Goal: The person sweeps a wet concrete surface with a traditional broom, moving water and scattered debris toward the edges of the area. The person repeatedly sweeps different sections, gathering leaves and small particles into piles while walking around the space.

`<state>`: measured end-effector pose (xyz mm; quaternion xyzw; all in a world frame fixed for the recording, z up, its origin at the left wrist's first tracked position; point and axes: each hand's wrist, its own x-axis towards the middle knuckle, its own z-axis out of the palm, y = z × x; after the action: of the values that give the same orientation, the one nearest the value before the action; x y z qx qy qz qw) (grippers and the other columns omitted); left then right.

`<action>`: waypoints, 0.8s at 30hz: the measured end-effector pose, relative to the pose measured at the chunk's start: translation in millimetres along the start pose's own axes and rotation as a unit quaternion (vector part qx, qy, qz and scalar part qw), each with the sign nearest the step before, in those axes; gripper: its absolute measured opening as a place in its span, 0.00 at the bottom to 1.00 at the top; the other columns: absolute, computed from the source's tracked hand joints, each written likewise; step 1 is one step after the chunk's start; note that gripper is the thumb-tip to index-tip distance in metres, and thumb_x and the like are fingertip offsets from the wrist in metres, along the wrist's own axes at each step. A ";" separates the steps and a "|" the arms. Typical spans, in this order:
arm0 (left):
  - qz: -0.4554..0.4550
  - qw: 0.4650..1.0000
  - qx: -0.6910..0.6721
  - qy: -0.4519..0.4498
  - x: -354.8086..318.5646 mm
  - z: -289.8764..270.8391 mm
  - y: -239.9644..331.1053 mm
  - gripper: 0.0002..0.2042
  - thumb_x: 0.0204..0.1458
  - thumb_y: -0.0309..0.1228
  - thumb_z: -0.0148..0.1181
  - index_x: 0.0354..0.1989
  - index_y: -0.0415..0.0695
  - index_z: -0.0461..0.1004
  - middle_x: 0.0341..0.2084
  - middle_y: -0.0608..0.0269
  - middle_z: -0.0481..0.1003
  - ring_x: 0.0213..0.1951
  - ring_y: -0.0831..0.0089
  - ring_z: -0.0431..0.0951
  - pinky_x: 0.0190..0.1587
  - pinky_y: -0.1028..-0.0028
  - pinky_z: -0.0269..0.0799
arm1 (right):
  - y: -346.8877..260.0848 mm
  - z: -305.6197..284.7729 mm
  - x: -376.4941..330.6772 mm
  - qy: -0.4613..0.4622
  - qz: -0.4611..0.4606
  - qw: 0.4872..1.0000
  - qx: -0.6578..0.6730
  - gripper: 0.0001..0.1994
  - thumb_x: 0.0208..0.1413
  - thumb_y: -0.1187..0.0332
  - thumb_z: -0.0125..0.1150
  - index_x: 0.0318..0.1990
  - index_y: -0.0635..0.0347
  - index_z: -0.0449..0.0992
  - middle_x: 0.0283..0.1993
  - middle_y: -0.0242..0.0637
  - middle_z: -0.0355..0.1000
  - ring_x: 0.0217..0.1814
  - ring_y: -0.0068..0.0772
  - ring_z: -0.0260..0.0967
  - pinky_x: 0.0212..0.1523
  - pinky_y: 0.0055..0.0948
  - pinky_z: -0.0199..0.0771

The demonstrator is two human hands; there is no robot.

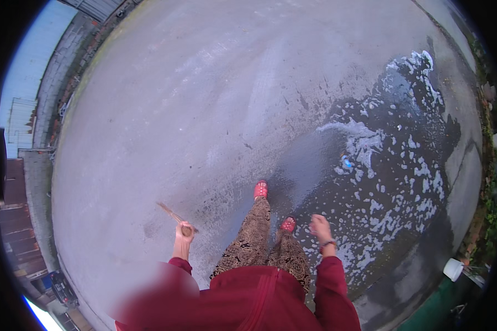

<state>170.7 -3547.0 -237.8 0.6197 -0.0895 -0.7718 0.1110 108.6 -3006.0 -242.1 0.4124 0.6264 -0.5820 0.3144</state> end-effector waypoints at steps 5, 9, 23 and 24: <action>-0.026 0.927 0.356 -0.119 25.5 82.4 -89.7 0.02 0.41 0.26 0.55 0.23 0.46 0.68 0.17 0.64 0.69 0.22 0.69 0.72 0.25 0.70 0.69 | 48.1 -120.8 -62.8 0.208 0.082 0.972 0.075 0.10 0.54 0.59 0.50 0.40 0.52 0.66 0.23 0.30 0.64 0.18 0.23 0.61 0.17 0.26 0.67; -0.206 0.873 0.438 -0.059 -71.0 171.2 -283.7 0.02 0.42 0.22 0.52 0.20 0.40 0.68 0.14 0.61 0.68 0.16 0.66 0.70 0.20 0.68 0.70 | 77.3 -112.3 -122.9 0.232 0.145 0.954 0.121 0.13 0.53 0.59 0.49 0.42 0.53 0.66 0.25 0.33 0.65 0.20 0.25 0.63 0.20 0.31 0.71; -0.401 0.798 0.276 -0.354 -66.3 421.6 -244.3 0.16 0.46 0.23 0.49 0.43 0.30 0.57 0.16 0.69 0.61 0.11 0.85 0.58 0.09 0.84 0.55 | -32.0 -66.9 -25.1 0.086 0.133 0.986 0.060 0.13 0.52 0.69 0.47 0.46 0.51 0.68 0.25 0.33 0.67 0.23 0.27 0.66 0.27 0.34 0.74; -0.397 0.804 0.341 -0.282 -80.0 425.7 -226.5 0.16 0.45 0.22 0.48 0.44 0.34 0.59 0.16 0.68 0.61 0.12 0.85 0.59 0.09 0.86 0.53 | -39.1 -77.6 -10.0 0.087 0.129 0.987 0.046 0.13 0.52 0.69 0.48 0.46 0.51 0.68 0.25 0.33 0.67 0.23 0.27 0.65 0.27 0.34 0.74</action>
<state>-242.0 -3306.9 -133.4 0.3544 -0.1209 -0.8088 -0.4535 85.4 -2930.1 -205.3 0.5527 0.5656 -0.5269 0.3115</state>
